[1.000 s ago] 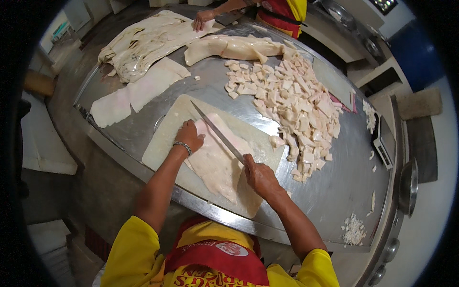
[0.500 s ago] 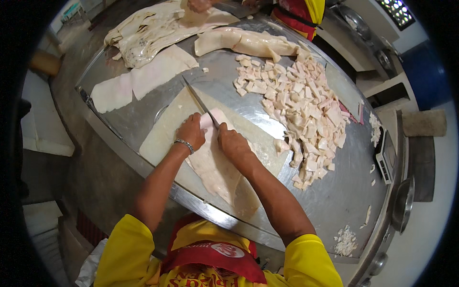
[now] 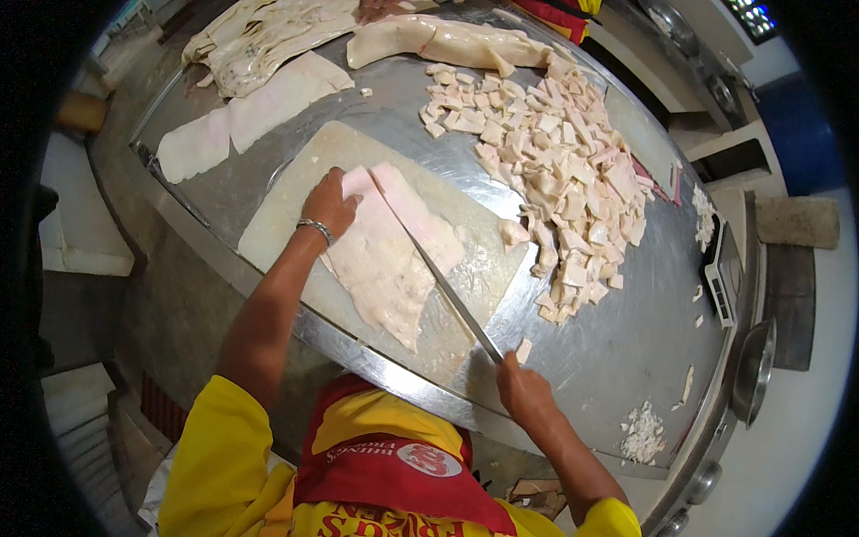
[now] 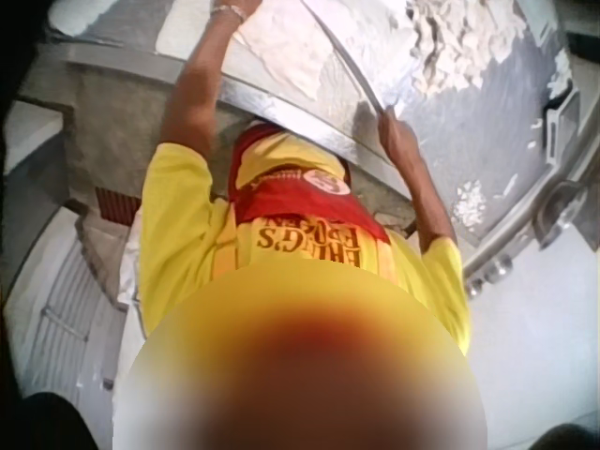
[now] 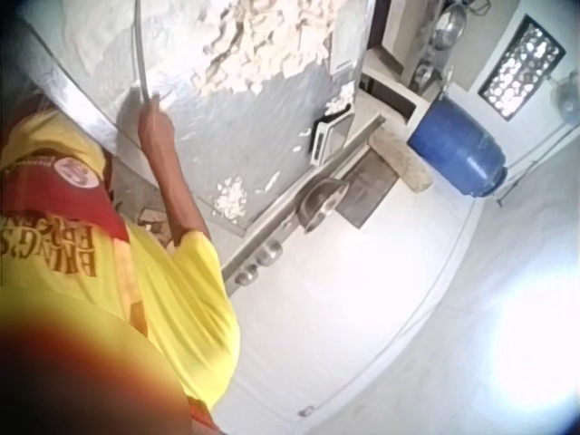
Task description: The person uses a large knife to cut a flat sheet of pale meat into strips and then into small cubes on a stainless steel table. The cut pieces accumulate in a pile on the table as the person continues cutting additional sheets.
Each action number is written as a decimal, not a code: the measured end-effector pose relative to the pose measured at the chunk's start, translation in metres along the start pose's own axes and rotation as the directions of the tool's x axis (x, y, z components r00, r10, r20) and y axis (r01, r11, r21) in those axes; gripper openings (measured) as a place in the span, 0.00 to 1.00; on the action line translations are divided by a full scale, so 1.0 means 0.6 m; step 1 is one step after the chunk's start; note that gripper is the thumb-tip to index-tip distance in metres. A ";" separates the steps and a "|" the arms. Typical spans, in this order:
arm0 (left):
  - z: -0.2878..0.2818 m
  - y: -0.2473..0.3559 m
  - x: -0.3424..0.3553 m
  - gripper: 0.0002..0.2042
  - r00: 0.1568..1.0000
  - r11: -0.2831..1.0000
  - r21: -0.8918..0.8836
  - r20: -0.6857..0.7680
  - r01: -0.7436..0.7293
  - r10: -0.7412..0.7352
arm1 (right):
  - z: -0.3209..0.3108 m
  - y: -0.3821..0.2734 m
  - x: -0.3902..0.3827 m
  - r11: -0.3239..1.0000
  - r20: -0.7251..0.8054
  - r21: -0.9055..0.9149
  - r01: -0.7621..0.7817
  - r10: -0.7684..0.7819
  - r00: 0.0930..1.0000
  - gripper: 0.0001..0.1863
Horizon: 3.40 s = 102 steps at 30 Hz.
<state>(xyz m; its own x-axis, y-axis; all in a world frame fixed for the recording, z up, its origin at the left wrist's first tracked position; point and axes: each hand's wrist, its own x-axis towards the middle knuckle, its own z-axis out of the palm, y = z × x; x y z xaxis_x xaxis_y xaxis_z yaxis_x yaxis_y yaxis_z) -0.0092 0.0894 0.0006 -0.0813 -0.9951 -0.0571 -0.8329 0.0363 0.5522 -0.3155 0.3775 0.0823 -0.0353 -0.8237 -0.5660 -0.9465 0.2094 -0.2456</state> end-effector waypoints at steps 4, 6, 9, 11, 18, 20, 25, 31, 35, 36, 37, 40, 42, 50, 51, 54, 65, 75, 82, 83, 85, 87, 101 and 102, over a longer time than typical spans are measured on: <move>-0.026 -0.024 -0.003 0.25 0.996 0.999 -0.010 0.080 -0.048 0.048 | -0.004 0.038 -0.104 0.999 -0.025 -0.020 -0.029 0.029 0.999 0.14; -0.048 -0.023 -0.007 0.26 0.971 1.000 -0.022 0.241 0.012 -0.007 | -0.020 0.024 -0.116 1.000 -0.080 0.007 0.012 -0.011 0.997 0.13; -0.038 -0.027 -0.018 0.26 0.986 0.999 0.044 0.168 0.012 -0.020 | -0.058 -0.043 -0.068 0.986 -0.203 0.055 0.156 -0.142 0.969 0.11; -0.021 -0.029 -0.027 0.24 0.994 0.990 0.135 0.094 0.041 -0.054 | -0.082 -0.105 0.010 0.977 -0.196 0.035 0.209 -0.198 0.960 0.11; 0.000 -0.015 -0.035 0.17 0.999 0.990 0.137 0.037 -0.039 0.034 | -0.083 -0.225 0.208 0.965 -0.165 -0.003 0.263 -0.260 0.951 0.15; 0.001 -0.025 -0.038 0.17 0.999 0.990 0.140 0.026 -0.037 0.033 | -0.082 -0.254 0.257 0.958 -0.153 0.019 0.286 -0.280 0.948 0.16; -0.005 -0.006 -0.040 0.16 0.996 0.989 0.123 0.023 -0.087 0.085 | -0.084 -0.326 0.380 0.931 -0.250 0.030 0.363 -0.345 0.905 0.15; 0.026 -0.023 -0.043 0.14 0.987 0.990 0.126 -0.135 -0.069 0.086 | -0.068 -0.304 0.331 0.960 -0.149 0.064 0.272 -0.260 0.954 0.15; 0.041 -0.024 -0.036 0.12 0.985 0.989 0.146 -0.168 -0.007 0.032 | -0.016 -0.198 0.212 0.966 -0.156 0.041 0.254 -0.245 0.957 0.15; 0.036 -0.021 -0.037 0.11 0.985 0.989 0.147 -0.166 -0.011 0.036 | -0.007 -0.173 0.179 0.980 -0.123 0.012 0.197 -0.194 0.973 0.16; 0.033 -0.016 -0.035 0.10 0.986 0.989 0.148 -0.163 -0.019 0.044 | 0.002 -0.150 0.146 0.990 -0.093 -0.015 0.138 -0.139 0.986 0.16; 0.035 -0.023 -0.029 0.10 0.985 0.984 0.179 -0.171 0.006 0.025 | 0.020 -0.083 0.037 0.999 0.006 -0.021 0.032 -0.032 0.999 0.20; 0.026 -0.032 -0.025 0.13 0.993 0.984 0.179 -0.121 0.026 -0.004 | 0.037 -0.034 -0.036 1.000 0.003 -0.029 -0.009 0.009 1.000 0.18; -0.045 -0.078 -0.046 0.19 0.998 0.980 -0.200 0.060 -0.021 0.034 | -0.006 -0.011 -0.175 0.995 -0.094 0.097 -0.007 0.016 0.995 0.12; -0.041 -0.082 -0.048 0.19 0.998 0.989 -0.148 0.050 -0.022 0.030 | -0.016 -0.029 -0.163 0.989 -0.126 0.145 0.011 0.007 0.992 0.12; -0.024 -0.077 -0.056 0.17 1.000 0.999 0.033 -0.025 0.018 -0.018 | -0.051 -0.118 -0.056 0.980 -0.161 0.112 0.164 -0.145 0.976 0.11; 0.021 -0.073 -0.073 0.13 0.961 0.972 0.220 -0.238 -0.085 0.138 | -0.052 -0.347 0.259 0.965 -0.118 -0.002 0.260 -0.259 0.959 0.13; 0.028 -0.071 -0.070 0.14 0.938 0.950 0.301 -0.301 -0.079 0.173 | -0.020 -0.334 0.270 0.961 -0.165 0.067 0.269 -0.255 0.953 0.10; 0.037 -0.079 -0.055 0.08 0.947 0.947 0.321 -0.295 -0.030 0.130 | 0.036 -0.131 0.020 0.999 0.043 0.027 0.030 -0.032 0.999 0.20; 0.035 -0.082 -0.054 0.09 0.943 0.946 0.324 -0.307 -0.024 0.129 | 0.045 -0.104 -0.014 1.000 0.048 0.005 -0.004 0.003 0.999 0.19; 0.034 -0.083 -0.057 0.09 0.946 0.950 0.311 -0.301 -0.022 0.120 | 0.059 -0.058 -0.080 0.998 0.067 -0.022 -0.064 0.065 0.996 0.15; 0.029 -0.083 -0.056 0.09 0.947 0.954 0.297 -0.299 -0.027 0.120 | 0.072 -0.015 -0.149 0.994 0.073 -0.037 -0.100 0.102 0.992 0.13; -0.148 0.010 -0.043 0.70 0.690 0.504 0.494 0.637 -0.708 0.344 | 0.086 0.019 -0.261 0.910 -0.311 0.396 -0.118 0.255 0.916 0.11; -0.145 0.019 -0.024 0.72 0.626 0.398 0.492 0.687 -0.775 0.369 | 0.089 0.011 -0.263 0.901 -0.330 0.421 -0.100 0.256 0.909 0.10</move>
<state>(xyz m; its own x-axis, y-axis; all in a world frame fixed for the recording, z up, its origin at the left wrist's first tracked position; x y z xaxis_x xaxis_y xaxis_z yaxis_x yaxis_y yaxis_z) 0.0299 0.0959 0.0801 -0.7343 -0.5457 -0.4039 -0.5374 0.8307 -0.1452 -0.2991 0.5371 0.1278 -0.3799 -0.8690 -0.3171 -0.7144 0.4934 -0.4961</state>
